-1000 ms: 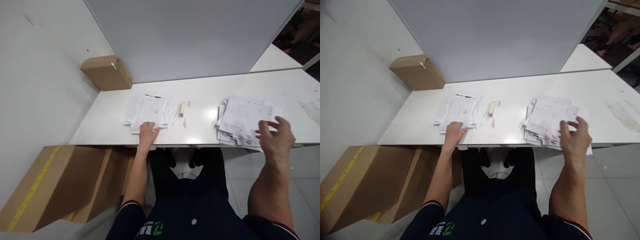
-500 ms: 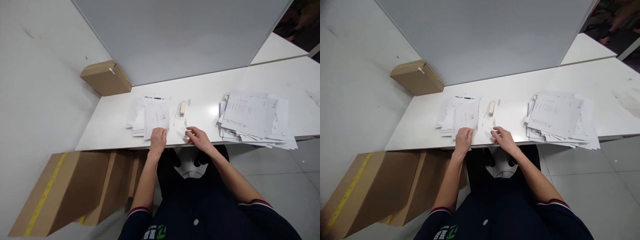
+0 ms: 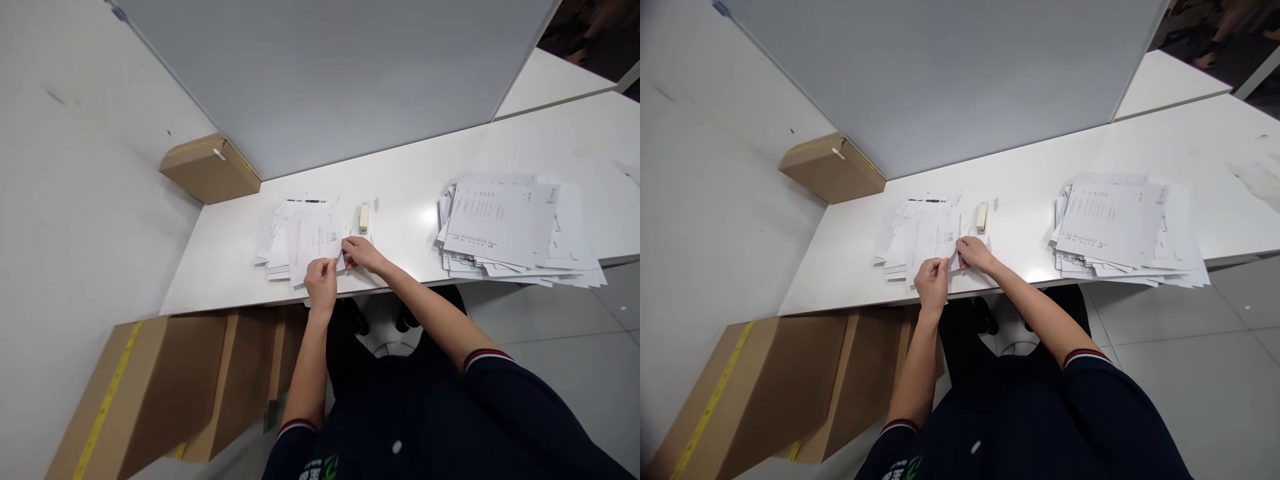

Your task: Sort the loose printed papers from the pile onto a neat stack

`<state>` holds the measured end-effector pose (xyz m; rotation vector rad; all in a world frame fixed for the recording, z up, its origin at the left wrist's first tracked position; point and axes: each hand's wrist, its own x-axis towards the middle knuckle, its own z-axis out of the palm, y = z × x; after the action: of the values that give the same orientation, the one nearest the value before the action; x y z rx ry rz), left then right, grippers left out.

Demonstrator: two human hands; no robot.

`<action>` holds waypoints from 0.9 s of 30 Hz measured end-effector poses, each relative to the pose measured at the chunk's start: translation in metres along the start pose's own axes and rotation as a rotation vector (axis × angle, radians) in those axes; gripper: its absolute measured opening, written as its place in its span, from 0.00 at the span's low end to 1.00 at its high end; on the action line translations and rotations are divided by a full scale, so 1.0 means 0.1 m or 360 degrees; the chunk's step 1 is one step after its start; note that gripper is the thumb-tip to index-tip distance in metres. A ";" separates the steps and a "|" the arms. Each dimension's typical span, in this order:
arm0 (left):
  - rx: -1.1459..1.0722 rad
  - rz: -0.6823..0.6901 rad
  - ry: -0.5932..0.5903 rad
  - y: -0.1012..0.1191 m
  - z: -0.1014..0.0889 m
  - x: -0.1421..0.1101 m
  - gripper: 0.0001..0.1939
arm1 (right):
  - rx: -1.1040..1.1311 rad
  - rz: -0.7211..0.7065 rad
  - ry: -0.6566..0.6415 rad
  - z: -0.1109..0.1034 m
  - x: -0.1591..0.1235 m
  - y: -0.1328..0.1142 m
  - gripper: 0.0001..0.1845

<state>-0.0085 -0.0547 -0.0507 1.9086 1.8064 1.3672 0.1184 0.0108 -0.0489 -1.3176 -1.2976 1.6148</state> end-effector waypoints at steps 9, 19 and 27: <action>0.0076 0.0941 -0.0080 0.12 0.03 -0.22 0.03 | -0.0012 -0.0092 0.0187 -0.16 -0.20 0.11 0.22; 0.0634 0.0595 -0.0078 -0.12 -0.16 -0.24 0.12 | -0.0254 -0.0025 0.0687 -0.92 -0.83 0.41 0.19; 0.0711 0.0528 -0.0311 -0.27 -0.20 -0.02 0.12 | -0.0682 -0.0061 0.0855 -0.90 -0.88 0.37 0.21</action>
<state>-0.0406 -0.0585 -0.0588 2.5611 1.8737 0.8534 0.2309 -0.0559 -0.0585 -1.8108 -1.3431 0.8770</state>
